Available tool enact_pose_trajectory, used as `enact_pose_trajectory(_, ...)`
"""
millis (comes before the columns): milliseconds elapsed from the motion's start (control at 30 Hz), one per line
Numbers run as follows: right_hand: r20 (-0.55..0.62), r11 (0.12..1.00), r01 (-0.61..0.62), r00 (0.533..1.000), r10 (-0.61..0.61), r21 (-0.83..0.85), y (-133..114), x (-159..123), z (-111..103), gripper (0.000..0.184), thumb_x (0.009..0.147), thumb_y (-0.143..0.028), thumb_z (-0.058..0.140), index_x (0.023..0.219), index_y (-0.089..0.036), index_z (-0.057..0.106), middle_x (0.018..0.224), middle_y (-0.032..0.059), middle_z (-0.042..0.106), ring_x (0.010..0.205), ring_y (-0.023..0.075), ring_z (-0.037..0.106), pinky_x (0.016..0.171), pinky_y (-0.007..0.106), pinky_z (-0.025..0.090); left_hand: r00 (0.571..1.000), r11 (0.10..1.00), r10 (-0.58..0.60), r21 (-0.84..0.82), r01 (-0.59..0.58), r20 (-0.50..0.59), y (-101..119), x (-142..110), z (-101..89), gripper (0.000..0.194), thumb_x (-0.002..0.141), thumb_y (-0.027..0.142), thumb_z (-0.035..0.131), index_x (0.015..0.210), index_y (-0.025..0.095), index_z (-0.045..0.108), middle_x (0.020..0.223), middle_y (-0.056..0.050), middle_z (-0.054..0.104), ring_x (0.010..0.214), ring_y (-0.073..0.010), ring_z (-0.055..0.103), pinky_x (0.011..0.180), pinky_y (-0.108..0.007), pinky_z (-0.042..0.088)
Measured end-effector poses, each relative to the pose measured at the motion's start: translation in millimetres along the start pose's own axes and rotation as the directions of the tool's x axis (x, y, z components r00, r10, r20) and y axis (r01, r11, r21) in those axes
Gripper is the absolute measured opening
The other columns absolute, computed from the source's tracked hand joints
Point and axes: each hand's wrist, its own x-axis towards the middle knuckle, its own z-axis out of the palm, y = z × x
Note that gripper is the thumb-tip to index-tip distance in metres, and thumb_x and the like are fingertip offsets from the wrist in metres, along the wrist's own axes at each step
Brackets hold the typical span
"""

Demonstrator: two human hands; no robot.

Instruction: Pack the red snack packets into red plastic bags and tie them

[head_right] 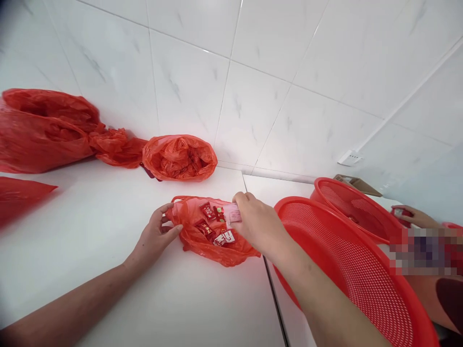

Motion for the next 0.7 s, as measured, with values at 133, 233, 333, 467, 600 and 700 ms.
enact_pose_trajectory(133, -0.071, 0.991, -0.061, 0.995, 0.069, 0.117, -0.9, -12.0, 21.1, 0.036, 0.080, -0.033, 0.055, 0.114, -0.027, 0.049, 0.116, 0.0049, 0.056, 0.087, 0.0202, 0.060, 0.064, 0.028, 0.043, 1.000, 1.000, 0.007, 0.017, -0.007, 0.008, -2.4, 0.0, -1.0, 0.063, 0.077, 0.038, 0.061, 0.134, 0.026, 0.035, 0.127, -0.011, 0.050, 0.093, -0.0200, 0.063, 0.084, -0.040, 0.052)
enact_pose_trajectory(233, -0.136, 0.959, -0.113, 0.979, 0.152, 0.261, 2.0, -43.1, 36.7, 0.034, 0.084, -0.036, 0.050, 0.118, -0.029, 0.049, 0.125, 0.0053, 0.053, 0.108, 0.0243, 0.056, 0.082, 0.035, 0.047, 1.000, 1.000, 0.003, 0.010, -0.003, 0.014, -4.4, -0.2, -0.3, 0.063, 0.077, 0.037, 0.061, 0.134, 0.026, 0.034, 0.128, -0.011, 0.048, 0.095, -0.0202, 0.063, 0.084, -0.040, 0.052)
enact_pose_trajectory(333, -0.154, 0.896, -0.170, 0.955, 0.252, 0.411, 5.8, -78.4, 63.0, 0.034, 0.086, -0.039, 0.047, 0.118, -0.029, 0.052, 0.138, 0.0042, 0.046, 0.128, 0.0261, 0.042, 0.103, 0.042, 0.039, 1.000, 1.000, -0.005, 0.012, 0.006, -0.021, -6.3, 0.1, 1.1, 0.069, 0.076, 0.036, 0.062, 0.136, 0.027, 0.030, 0.136, -0.012, 0.041, 0.094, -0.0190, 0.062, 0.082, -0.039, 0.053)
enact_pose_trajectory(467, -0.076, 0.681, -0.333, 0.865, 0.496, 0.652, 3.8, -112.2, 103.5, 0.043, 0.085, -0.047, 0.047, 0.123, -0.026, 0.050, 0.146, 0.0058, 0.038, 0.133, 0.0274, 0.037, 0.107, 0.044, 0.036, 0.992, 0.997, 0.041, 0.063, -0.033, -0.121, -5.0, 4.7, -0.7, 0.082, 0.072, 0.036, 0.067, 0.140, 0.028, 0.022, 0.146, -0.012, 0.025, 0.115, -0.0245, 0.051, 0.087, -0.039, 0.050)
enact_pose_trajectory(600, 0.026, 0.387, -0.340, 0.780, 0.626, 0.857, -6.7, -120.0, 120.7, 0.072, 0.085, -0.052, 0.048, 0.145, -0.023, 0.020, 0.151, 0.0100, 0.027, 0.135, 0.0257, 0.035, 0.105, 0.040, 0.039, 0.989, 0.996, -0.090, -0.005, 0.090, -0.121, 3.4, 15.3, -9.2, 0.084, 0.074, 0.043, 0.065, 0.142, 0.025, 0.019, 0.145, -0.015, 0.031, 0.121, -0.0265, 0.047, 0.092, -0.041, 0.046)
enact_pose_trajectory(700, 0.152, 0.098, -0.290, 0.724, 0.673, 0.952, -7.1, -104.8, 118.2, 0.076, 0.081, -0.053, 0.054, 0.144, -0.022, 0.027, 0.147, 0.0114, 0.036, 0.129, 0.0267, 0.044, 0.097, 0.038, 0.045, 0.966, 0.956, -0.259, -0.142, 0.257, 0.006, 14.4, 27.3, -15.2, 0.083, 0.072, 0.044, 0.068, 0.140, 0.021, 0.026, 0.129, -0.016, 0.051, 0.107, -0.0245, 0.058, 0.087, -0.039, 0.047)
